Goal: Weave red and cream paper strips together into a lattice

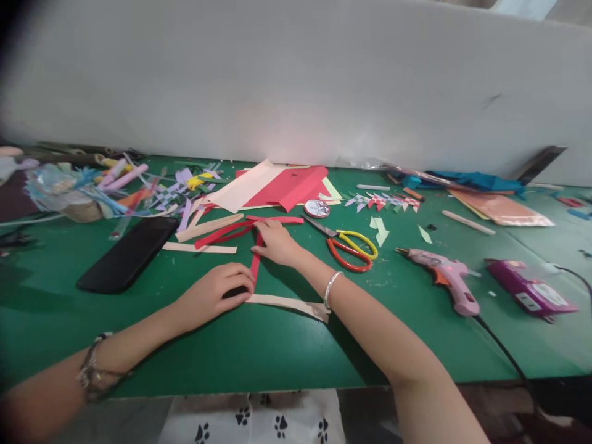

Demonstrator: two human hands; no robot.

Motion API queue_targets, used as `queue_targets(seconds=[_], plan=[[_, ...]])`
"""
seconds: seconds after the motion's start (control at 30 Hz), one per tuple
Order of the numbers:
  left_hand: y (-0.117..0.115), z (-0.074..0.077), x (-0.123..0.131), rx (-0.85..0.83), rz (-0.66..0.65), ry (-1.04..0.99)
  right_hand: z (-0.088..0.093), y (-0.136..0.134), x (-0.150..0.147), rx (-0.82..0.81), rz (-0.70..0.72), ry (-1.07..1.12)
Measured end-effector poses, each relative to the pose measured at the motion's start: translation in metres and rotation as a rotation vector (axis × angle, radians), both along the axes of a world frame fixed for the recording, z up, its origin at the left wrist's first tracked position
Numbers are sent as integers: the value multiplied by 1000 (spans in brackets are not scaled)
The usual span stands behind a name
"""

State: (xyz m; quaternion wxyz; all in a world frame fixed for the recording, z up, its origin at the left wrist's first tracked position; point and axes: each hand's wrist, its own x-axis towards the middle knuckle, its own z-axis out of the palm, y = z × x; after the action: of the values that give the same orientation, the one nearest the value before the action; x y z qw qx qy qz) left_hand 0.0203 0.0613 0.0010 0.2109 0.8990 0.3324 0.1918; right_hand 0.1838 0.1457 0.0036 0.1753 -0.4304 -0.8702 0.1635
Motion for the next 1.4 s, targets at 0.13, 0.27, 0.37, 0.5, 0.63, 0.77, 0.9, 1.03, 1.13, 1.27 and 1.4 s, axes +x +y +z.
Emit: queue_targets(seconds=[0.13,0.27,0.37,0.5,0.63,0.77,0.9,1.03,1.13,1.27,1.4], plan=[[-1,0,2,-54,66,-1,4,5,-5,-104,61,-12],[-1,-1,2,-81,165,-48,11,2,-3,-207,69,114],[0,-3,1,-94,197,-74,15,-2,0,-286,27,342],[0,-7,0,-151,237,-123,23,-10,5,-325,-5,473],[-1,-8,1,-174,240,-161,28,-19,8,-223,-24,398],[0,-6,0,-163,230,-109,30,-24,11,-11,45,270],[2,-5,-1,-127,211,-30,32,-28,14,38,139,228],[2,-7,0,-146,236,-39,34,-33,15,51,165,249],[1,-8,0,-158,263,-66,35,-34,16,88,174,247],[2,-7,0,-163,255,-103,35,-35,17,108,162,250],[3,-6,0,-145,208,-59,33,-37,17,75,135,260]])
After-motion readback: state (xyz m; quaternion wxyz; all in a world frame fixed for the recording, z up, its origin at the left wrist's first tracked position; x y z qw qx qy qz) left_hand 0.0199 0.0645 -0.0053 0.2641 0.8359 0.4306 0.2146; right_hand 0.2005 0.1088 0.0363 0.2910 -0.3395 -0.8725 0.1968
